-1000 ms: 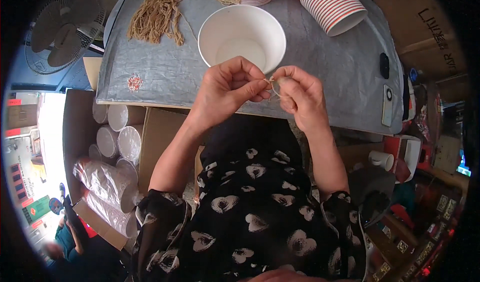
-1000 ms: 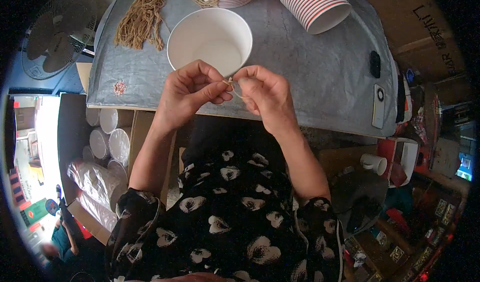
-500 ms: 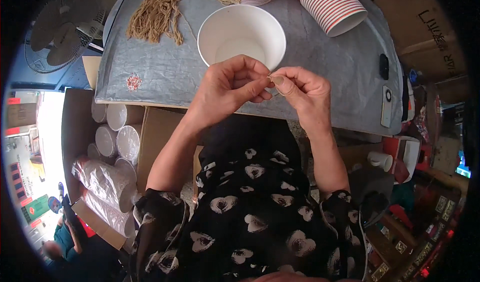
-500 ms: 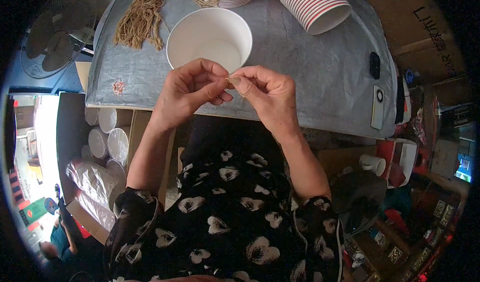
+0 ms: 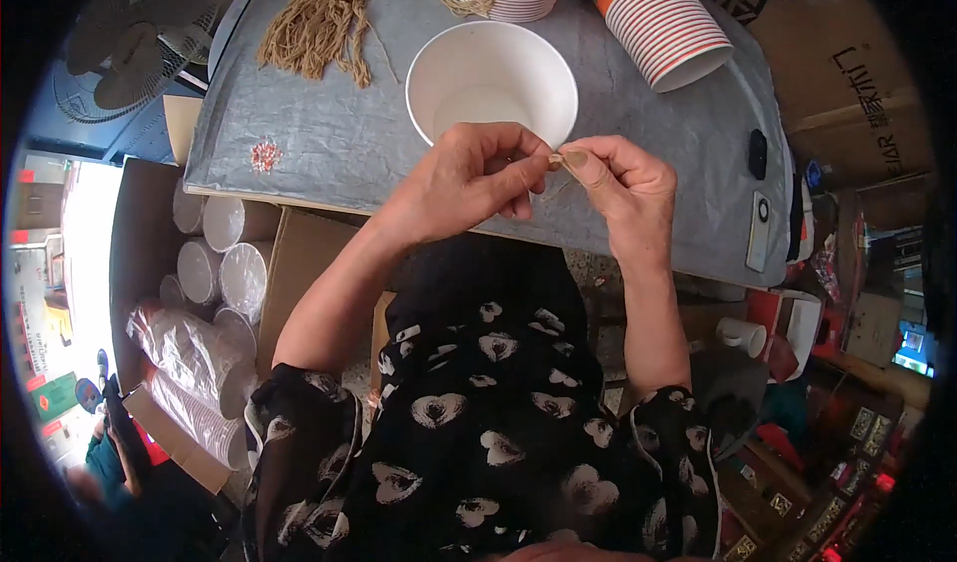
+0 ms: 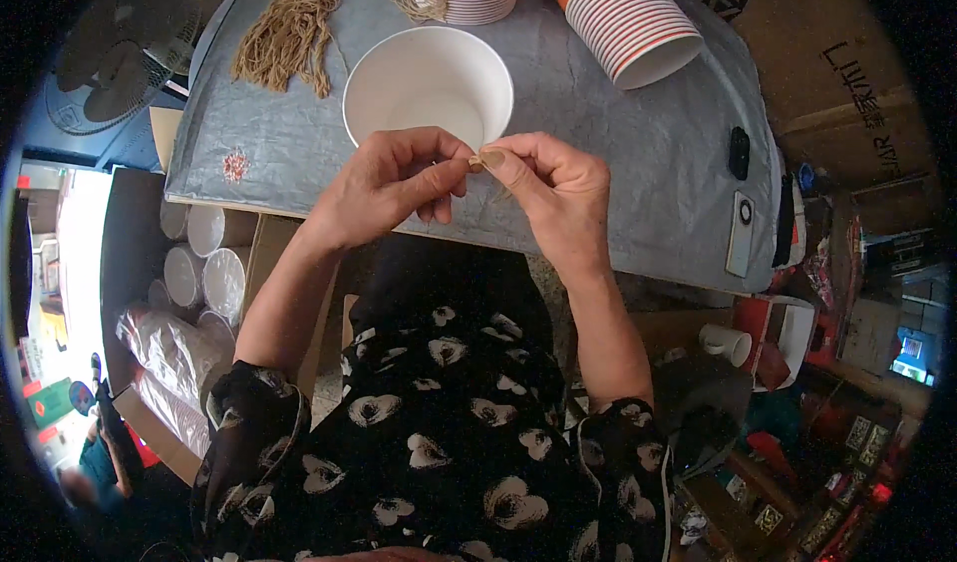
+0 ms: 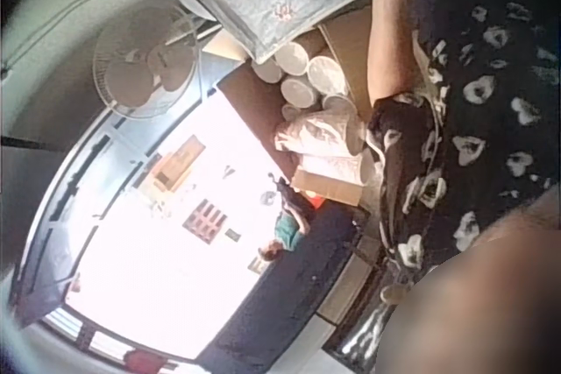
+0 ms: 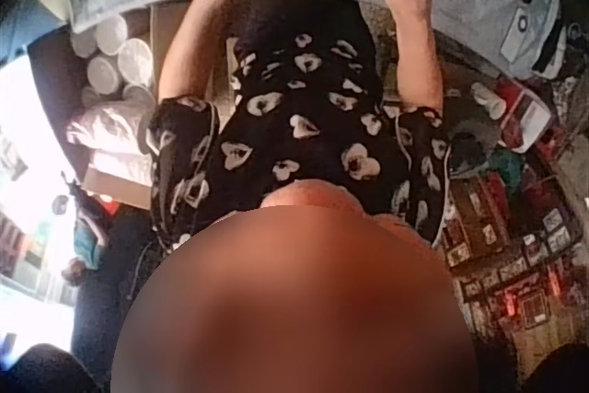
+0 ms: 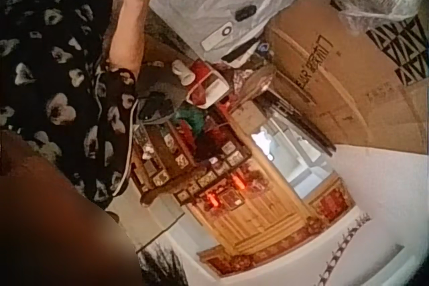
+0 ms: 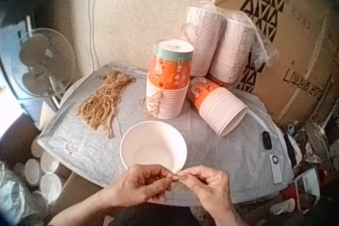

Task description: Manually tying thin string handles through pre-drilled holes in decorative paper buckets.

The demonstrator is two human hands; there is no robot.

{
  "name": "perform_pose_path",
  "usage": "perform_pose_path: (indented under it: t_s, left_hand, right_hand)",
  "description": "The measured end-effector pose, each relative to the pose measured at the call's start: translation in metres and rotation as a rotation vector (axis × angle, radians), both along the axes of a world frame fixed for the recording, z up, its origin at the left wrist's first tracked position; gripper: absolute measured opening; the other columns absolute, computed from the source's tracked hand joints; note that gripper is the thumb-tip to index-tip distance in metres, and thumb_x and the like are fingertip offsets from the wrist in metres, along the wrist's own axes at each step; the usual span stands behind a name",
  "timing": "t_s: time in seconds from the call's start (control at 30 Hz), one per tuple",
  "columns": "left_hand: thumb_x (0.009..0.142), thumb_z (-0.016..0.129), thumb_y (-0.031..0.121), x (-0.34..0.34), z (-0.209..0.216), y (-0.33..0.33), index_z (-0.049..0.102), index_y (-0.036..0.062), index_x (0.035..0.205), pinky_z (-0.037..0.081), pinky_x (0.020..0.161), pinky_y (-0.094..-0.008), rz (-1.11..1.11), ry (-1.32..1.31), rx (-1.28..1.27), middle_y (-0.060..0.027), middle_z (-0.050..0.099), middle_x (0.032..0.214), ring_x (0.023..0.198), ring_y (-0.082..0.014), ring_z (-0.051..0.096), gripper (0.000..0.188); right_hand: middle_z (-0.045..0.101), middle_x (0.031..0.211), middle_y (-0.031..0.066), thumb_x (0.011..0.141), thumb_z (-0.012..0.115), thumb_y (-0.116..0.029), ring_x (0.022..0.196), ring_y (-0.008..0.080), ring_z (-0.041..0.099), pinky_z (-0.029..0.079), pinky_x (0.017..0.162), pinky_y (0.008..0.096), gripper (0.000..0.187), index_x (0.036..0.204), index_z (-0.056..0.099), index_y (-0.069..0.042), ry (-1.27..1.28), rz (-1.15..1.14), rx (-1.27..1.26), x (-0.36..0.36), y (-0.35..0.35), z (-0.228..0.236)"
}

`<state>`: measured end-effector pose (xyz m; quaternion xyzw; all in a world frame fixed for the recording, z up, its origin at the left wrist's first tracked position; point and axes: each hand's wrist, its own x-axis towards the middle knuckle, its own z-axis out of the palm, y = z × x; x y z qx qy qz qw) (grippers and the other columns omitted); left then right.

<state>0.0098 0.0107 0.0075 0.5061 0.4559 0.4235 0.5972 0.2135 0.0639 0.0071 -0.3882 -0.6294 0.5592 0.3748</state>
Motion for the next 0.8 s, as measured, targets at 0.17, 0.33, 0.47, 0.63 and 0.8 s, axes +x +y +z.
perform_pose_path:
  t_s: [0.17,0.33,0.47,0.63,0.8]
  left_hand:
    - [0.102,0.059,0.018,0.002,0.001,0.0,0.066,0.0017,0.116,0.049,0.061,-0.0199,-0.001,-0.001,-0.005,0.0012,0.065,0.083,0.069,-0.0048,0.062,0.022]
    - [0.1,0.057,0.011,0.004,0.001,-0.002,0.065,0.002,0.123,0.049,0.061,-0.0205,0.024,-0.003,-0.017,0.0009,0.064,0.08,0.067,-0.0051,0.062,0.026]
    - [0.098,0.054,0.009,0.008,0.006,0.0,0.066,-0.0026,0.119,0.052,0.061,-0.0219,0.039,-0.002,-0.002,0.0002,0.063,0.077,0.067,-0.0064,0.063,0.027]
    - [0.095,0.051,0.005,0.005,0.002,0.0,0.068,-0.0022,0.117,0.052,0.061,-0.0221,0.048,0.035,0.026,-0.0002,0.063,0.074,0.065,-0.0059,0.063,0.028]
    - [0.091,0.075,0.009,0.01,0.002,-0.006,0.074,0.0022,0.103,0.05,0.057,-0.0233,0.036,0.126,0.218,-0.0002,0.067,0.078,0.064,-0.006,0.06,0.014]
  right_hand:
    - [0.071,0.081,-0.0012,0.095,0.071,-0.013,0.07,0.0014,0.057,0.046,0.064,0.0184,0.015,0.1,0.074,0.001,0.046,-0.017,0.035,-0.002,0.001,0.003]
    - [0.067,0.076,-0.004,0.095,0.072,-0.014,0.065,-0.0002,0.05,0.037,0.057,0.0176,0.015,0.1,0.074,0.0,0.017,-0.033,0.11,-0.001,0.004,0.0]
    - [0.063,0.074,-0.0065,0.094,0.073,-0.013,0.064,-0.0009,0.047,0.034,0.056,0.016,0.014,0.098,0.074,0.0,-0.007,-0.063,0.144,-0.001,0.003,0.002]
    - [0.062,0.073,-0.0057,0.094,0.071,-0.012,0.065,0.0001,0.05,0.041,0.058,0.0178,0.013,0.098,0.073,0.0,-0.093,0.025,0.149,0.015,0.006,0.012]
    - [0.056,0.069,-0.0056,0.088,0.074,-0.007,0.061,0.002,0.045,0.038,0.056,0.021,0.009,0.091,0.069,-0.001,-0.243,0.185,0.228,0.035,0.004,0.023]
